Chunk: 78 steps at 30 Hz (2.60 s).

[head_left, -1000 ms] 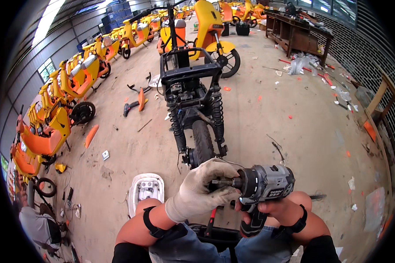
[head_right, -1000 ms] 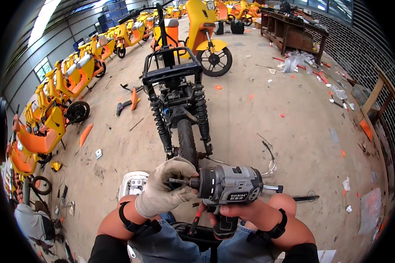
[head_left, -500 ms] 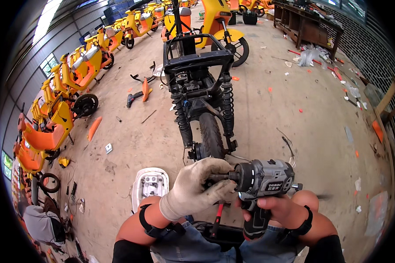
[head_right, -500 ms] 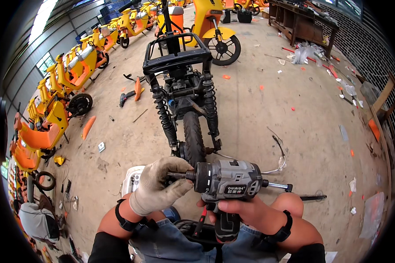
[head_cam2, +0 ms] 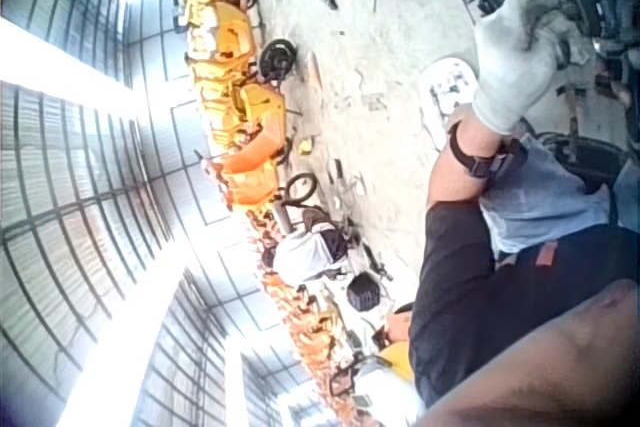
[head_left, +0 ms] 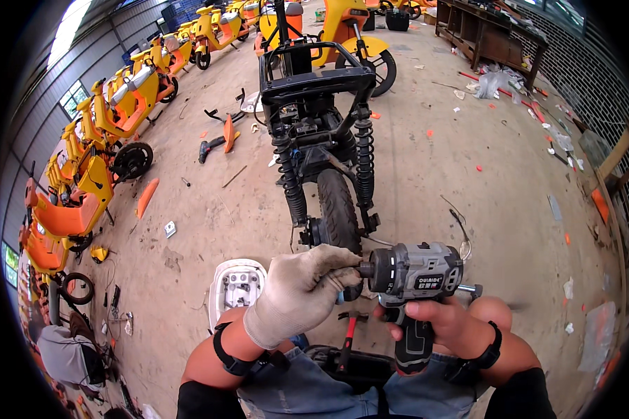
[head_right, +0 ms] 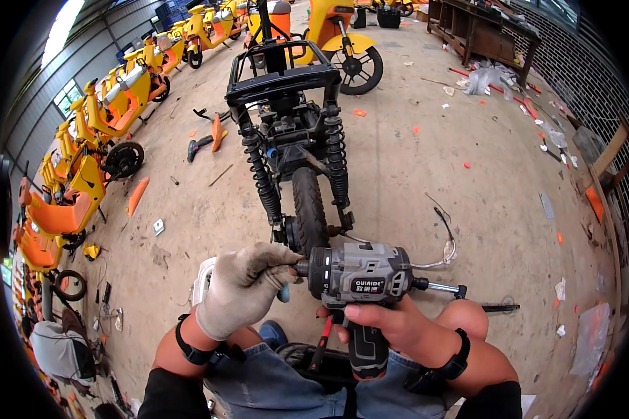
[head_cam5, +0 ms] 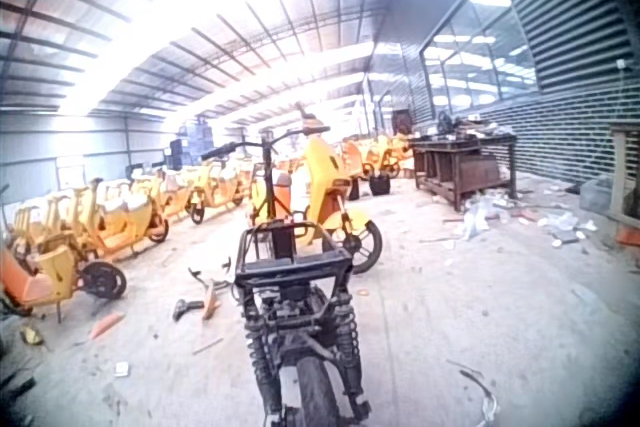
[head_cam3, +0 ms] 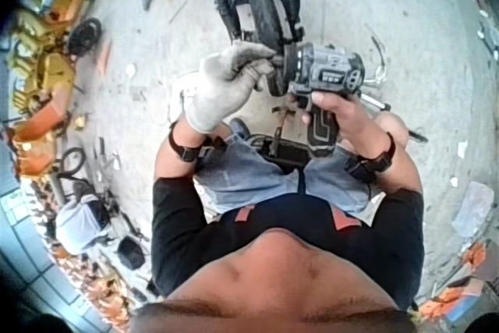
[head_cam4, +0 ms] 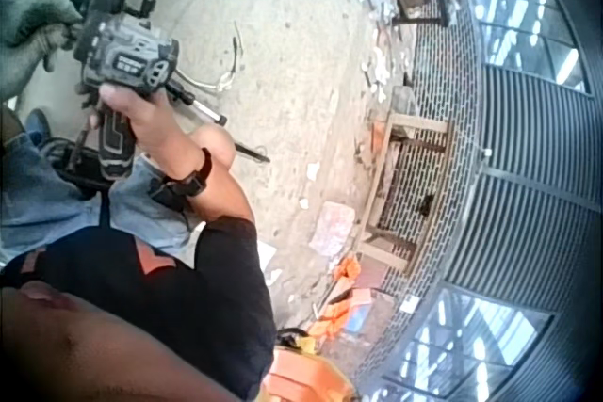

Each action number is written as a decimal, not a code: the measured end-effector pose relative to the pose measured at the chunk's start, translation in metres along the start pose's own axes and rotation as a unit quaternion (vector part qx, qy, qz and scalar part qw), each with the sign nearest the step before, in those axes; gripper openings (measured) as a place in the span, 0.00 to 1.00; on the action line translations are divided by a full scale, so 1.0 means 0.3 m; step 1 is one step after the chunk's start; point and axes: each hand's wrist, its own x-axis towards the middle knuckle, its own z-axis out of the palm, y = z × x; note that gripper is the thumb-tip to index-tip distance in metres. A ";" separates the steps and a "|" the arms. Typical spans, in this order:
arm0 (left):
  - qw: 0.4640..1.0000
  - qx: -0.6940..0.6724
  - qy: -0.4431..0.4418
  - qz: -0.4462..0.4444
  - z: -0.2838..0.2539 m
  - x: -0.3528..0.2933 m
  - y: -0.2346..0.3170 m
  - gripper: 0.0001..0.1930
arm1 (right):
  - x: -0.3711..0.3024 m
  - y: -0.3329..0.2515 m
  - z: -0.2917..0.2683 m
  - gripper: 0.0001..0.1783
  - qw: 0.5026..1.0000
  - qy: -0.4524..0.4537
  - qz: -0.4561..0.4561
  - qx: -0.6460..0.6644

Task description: The person sits on the floor in a workshop and assembles a scooter's front fork. They use a cordless impact driver to tighten bolts on the fork assembly and a hammer to tap a component into place.

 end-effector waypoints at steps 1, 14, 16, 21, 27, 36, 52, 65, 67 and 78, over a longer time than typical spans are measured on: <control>1.000 -0.004 0.005 -0.011 0.001 -0.002 0.005 0.07 | -0.004 -0.002 0.003 0.28 1.000 0.004 0.005 -0.001; 0.952 0.222 0.046 0.206 0.032 -0.004 0.057 0.15 | 0.011 -0.021 -0.059 0.40 0.986 0.064 -0.125 -0.086; 0.948 0.221 0.038 0.225 0.058 -0.011 0.033 0.17 | -0.009 -0.014 -0.061 0.49 0.951 0.134 -0.151 -0.233; 0.946 0.212 -0.038 0.241 0.072 0.027 -0.002 0.13 | -0.016 -0.028 -0.033 0.42 0.792 0.118 -0.288 -0.525; 0.942 0.252 -0.112 0.188 0.105 0.023 -0.022 0.15 | 0.013 0.048 -0.065 0.23 0.732 0.106 -0.277 -0.614; 0.937 0.249 -0.180 0.165 0.169 0.005 -0.019 0.16 | -0.002 0.067 -0.074 0.12 0.753 0.107 -0.266 -0.592; 0.964 0.209 -0.106 0.123 0.174 0.007 -0.012 0.11 | 0.012 0.056 -0.065 0.11 0.790 0.107 -0.263 -0.543; 0.965 0.186 -0.075 0.172 0.184 -0.012 -0.022 0.17 | -0.020 0.038 -0.049 0.13 0.783 0.104 -0.270 -0.550; 0.962 0.191 -0.082 0.175 0.190 -0.008 -0.015 0.17 | -0.023 0.042 -0.053 0.13 0.780 0.106 -0.283 -0.549; 0.939 0.229 -0.106 0.234 0.190 0.007 -0.005 0.19 | -0.044 0.048 -0.049 0.11 0.775 0.104 -0.326 -0.532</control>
